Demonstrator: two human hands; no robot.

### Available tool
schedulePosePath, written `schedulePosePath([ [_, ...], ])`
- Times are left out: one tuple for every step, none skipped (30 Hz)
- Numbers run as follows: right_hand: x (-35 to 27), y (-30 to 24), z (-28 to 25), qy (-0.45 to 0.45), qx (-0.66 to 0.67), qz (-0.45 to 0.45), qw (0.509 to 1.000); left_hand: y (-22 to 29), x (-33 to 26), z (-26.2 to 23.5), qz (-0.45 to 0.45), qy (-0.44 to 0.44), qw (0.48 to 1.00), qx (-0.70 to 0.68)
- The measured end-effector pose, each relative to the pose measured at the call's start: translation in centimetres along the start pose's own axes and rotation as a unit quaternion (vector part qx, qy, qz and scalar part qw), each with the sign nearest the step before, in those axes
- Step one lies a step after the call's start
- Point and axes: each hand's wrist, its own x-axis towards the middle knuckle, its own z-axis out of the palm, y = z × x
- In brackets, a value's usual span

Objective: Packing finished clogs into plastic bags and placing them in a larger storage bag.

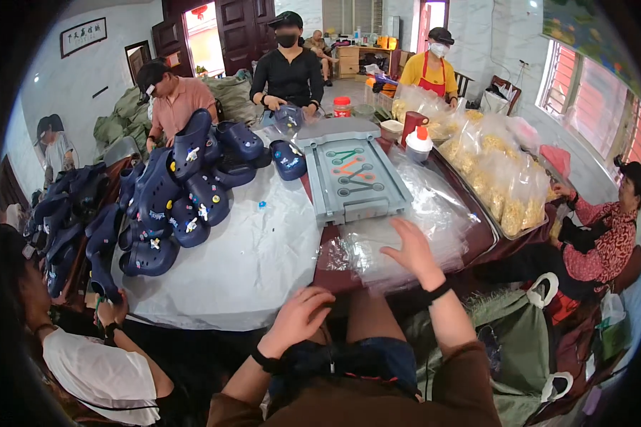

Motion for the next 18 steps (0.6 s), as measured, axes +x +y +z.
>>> schedulePosePath([
  [0.4,0.3,1.6,-0.036,-0.043,0.014,0.998,0.2,1.3,-0.2,0.003,0.000,1.000,0.000],
  [0.6,-0.1,2.5,-0.037,-0.041,0.011,0.998,0.7,2.5,-0.2,0.004,0.023,0.999,0.030],
  [0.6,-0.5,3.2,-0.104,-0.058,0.061,0.991,1.2,3.7,-0.2,0.006,0.046,0.997,0.058],
  [0.6,-0.8,3.6,-0.170,-0.076,0.110,0.976,1.1,4.9,0.1,0.006,0.049,0.997,0.059],
  [0.4,-1.0,4.0,-0.169,-0.077,0.108,0.977,0.6,6.2,0.6,0.024,0.057,0.994,0.091],
  [-0.1,-0.9,4.3,-0.201,-0.063,0.123,0.970,-0.1,7.3,1.5,0.043,0.063,0.990,0.119],
  [-0.5,-0.7,4.4,-0.231,-0.048,0.137,0.962,-0.7,8.5,2.4,0.044,0.063,0.990,0.116],
  [-0.2,-0.3,4.6,-0.221,-0.009,0.160,0.962,-1.6,9.8,3.5,0.037,0.049,0.991,0.116],
  [-0.3,0.1,4.7,-0.221,-0.011,0.163,0.961,-2.7,10.7,5.1,0.031,0.033,0.992,0.116],
  [-0.3,0.2,5.0,-0.186,-0.020,0.182,0.965,-4.4,11.4,7.0,0.024,0.022,0.990,0.140],
  [-0.3,-0.1,5.4,-0.151,-0.027,0.199,0.968,-6.3,11.8,8.8,0.020,0.024,0.989,0.141],
  [-0.2,-0.5,5.7,-0.153,-0.026,0.197,0.968,-8.0,12.2,10.4,0.010,-0.003,0.979,0.202],
  [-0.2,-0.6,5.6,-0.156,-0.070,0.192,0.967,-8.4,12.8,11.1,0.007,-0.031,0.965,0.259],
  [-0.2,-0.7,5.6,-0.158,-0.113,0.186,0.963,-8.8,12.7,11.7,-0.051,-0.045,0.975,0.213],
  [-0.4,0.0,5.8,-0.154,-0.116,0.189,0.963,-8.9,12.9,12.2,-0.045,-0.046,0.975,0.212],
  [-0.8,0.7,6.3,-0.144,-0.123,0.168,0.967,-9.0,12.8,12.3,-0.059,-0.068,0.981,0.175],
  [-1.3,1.3,6.8,-0.134,-0.130,0.146,0.972,-9.1,13.0,12.4,-0.073,-0.089,0.984,0.138],
  [-1.6,1.4,6.9,-0.072,-0.098,0.150,0.981,-8.8,13.1,12.2,-0.069,-0.091,0.984,0.137],
])
